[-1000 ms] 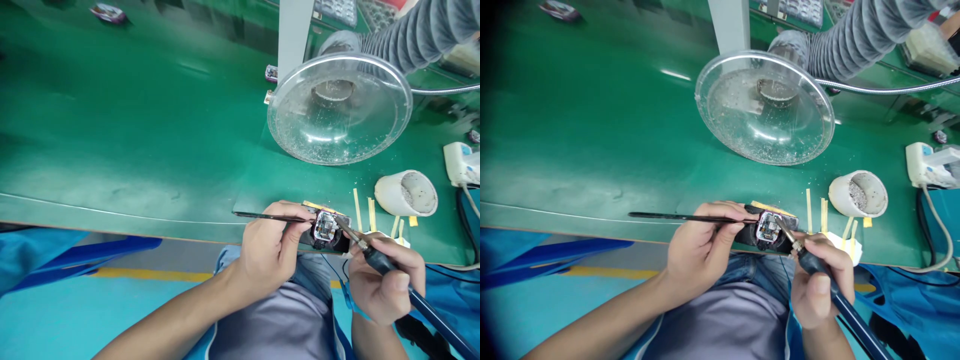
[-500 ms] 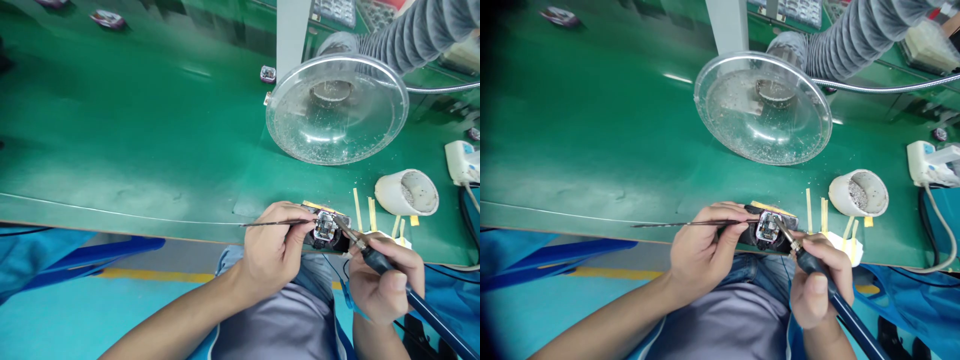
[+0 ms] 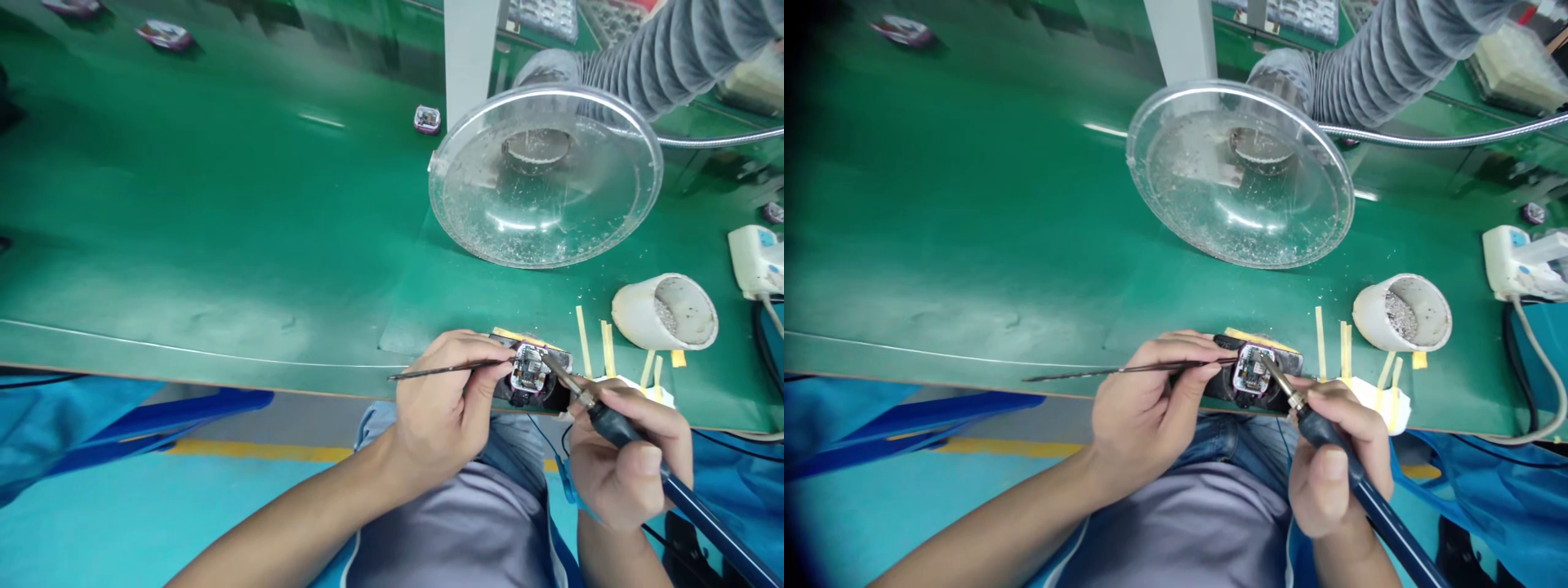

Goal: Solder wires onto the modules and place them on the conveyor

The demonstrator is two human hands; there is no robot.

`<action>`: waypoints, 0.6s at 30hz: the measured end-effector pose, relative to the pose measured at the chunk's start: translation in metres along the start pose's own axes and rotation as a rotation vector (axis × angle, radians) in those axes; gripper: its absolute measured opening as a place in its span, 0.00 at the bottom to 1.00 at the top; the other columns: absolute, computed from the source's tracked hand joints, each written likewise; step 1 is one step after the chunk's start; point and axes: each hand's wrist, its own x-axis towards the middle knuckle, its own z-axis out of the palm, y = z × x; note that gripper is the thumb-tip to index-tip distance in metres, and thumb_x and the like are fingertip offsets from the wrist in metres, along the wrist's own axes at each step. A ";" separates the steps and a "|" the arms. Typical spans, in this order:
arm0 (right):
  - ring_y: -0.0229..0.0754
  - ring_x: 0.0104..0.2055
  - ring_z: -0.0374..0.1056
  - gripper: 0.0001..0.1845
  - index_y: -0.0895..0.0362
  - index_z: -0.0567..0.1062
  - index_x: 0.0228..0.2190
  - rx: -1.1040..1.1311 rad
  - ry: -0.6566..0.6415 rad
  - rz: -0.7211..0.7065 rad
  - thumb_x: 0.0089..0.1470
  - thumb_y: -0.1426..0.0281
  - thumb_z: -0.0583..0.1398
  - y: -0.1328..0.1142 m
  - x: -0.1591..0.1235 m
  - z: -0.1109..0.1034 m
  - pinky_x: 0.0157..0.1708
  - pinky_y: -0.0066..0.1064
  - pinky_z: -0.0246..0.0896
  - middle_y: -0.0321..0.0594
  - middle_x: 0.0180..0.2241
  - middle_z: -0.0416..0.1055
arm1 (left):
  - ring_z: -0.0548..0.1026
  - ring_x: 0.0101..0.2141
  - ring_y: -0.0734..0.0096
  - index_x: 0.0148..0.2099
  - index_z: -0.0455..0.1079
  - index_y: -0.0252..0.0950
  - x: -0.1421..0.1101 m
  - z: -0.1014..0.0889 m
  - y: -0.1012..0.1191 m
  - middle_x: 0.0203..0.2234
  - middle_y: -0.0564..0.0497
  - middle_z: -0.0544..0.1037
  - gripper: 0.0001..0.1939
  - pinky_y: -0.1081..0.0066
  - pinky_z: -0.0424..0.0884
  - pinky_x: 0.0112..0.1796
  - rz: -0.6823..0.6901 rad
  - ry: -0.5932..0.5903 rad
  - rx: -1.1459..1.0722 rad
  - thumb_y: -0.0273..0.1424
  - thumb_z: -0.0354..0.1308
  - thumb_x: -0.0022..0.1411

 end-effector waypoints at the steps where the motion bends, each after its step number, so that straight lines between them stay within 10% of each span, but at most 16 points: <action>1: 0.51 0.39 0.82 0.17 0.56 0.85 0.49 -0.004 -0.002 0.000 0.77 0.55 0.65 0.000 0.000 -0.001 0.38 0.44 0.81 0.41 0.36 0.81 | 0.90 0.46 0.66 0.53 0.79 0.39 0.000 0.001 0.000 0.42 0.51 0.91 0.08 0.68 0.89 0.52 0.004 0.003 0.012 0.21 0.64 0.78; 18: 0.55 0.43 0.86 0.15 0.56 0.84 0.47 -0.075 -0.083 0.004 0.77 0.58 0.65 -0.004 -0.003 0.000 0.41 0.46 0.83 0.40 0.34 0.80 | 0.90 0.43 0.68 0.52 0.79 0.38 0.003 0.003 0.002 0.41 0.51 0.91 0.06 0.71 0.88 0.50 0.066 -0.015 0.118 0.22 0.64 0.79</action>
